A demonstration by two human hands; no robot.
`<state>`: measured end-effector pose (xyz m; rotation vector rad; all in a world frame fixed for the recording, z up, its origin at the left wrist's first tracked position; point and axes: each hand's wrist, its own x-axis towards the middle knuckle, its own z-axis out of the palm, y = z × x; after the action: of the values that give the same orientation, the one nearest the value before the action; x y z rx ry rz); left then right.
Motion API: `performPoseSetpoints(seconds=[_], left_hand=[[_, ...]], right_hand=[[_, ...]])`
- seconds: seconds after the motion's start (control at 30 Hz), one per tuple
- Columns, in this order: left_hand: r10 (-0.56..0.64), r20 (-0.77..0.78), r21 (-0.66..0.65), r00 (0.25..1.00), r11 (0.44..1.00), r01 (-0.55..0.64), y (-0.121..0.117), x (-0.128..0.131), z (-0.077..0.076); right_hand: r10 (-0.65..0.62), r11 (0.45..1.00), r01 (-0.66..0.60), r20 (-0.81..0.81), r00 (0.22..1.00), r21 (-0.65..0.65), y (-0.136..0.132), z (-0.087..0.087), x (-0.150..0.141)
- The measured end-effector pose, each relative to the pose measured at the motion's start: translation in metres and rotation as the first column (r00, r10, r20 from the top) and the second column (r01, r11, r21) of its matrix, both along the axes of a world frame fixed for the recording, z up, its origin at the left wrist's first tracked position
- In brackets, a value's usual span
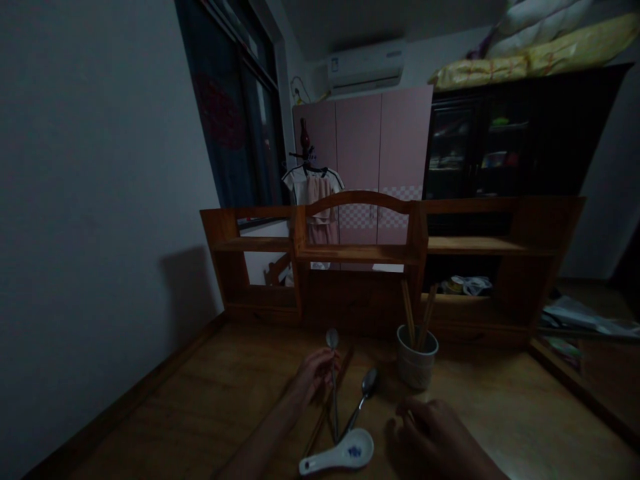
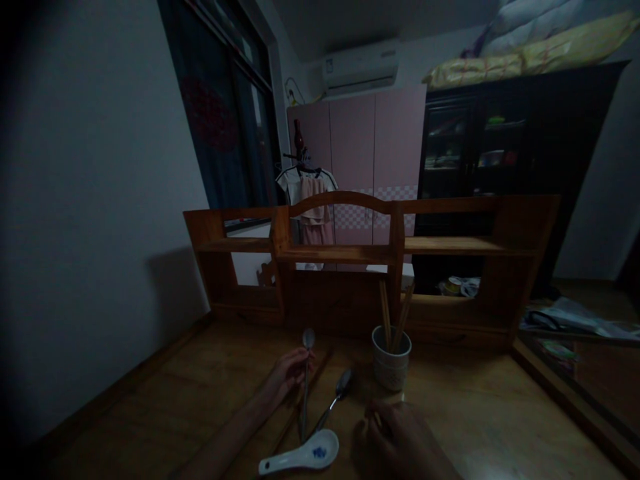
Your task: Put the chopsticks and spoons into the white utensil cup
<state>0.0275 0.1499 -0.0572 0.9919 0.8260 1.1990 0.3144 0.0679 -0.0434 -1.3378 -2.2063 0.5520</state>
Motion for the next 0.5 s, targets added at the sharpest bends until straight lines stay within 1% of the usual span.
performPoseSetpoints(seconds=[0.13, 0.33, 0.5], left_hand=[[0.028, -0.046, 0.008, 0.999, 1.000, -0.027, -0.0015, 0.0009, 0.0024], [0.044, -0.082, 0.040, 0.996, 0.998, -0.041, 0.0019, 0.0023, -0.0018], [0.067, -0.100, 0.039, 0.993, 0.997, -0.064, 0.0023, 0.0016, -0.0024]], right_hand=[[-0.001, 1.000, 0.001, 0.006, 1.000, 0.019, 0.0013, 0.0007, 0.0004], [-0.014, 1.000, 0.014, -0.016, 1.000, -0.007, 0.0017, -0.0061, -0.0002], [-0.014, 1.000, 0.013, 0.040, 0.999, 0.005, 0.0041, -0.0080, 0.0033]])
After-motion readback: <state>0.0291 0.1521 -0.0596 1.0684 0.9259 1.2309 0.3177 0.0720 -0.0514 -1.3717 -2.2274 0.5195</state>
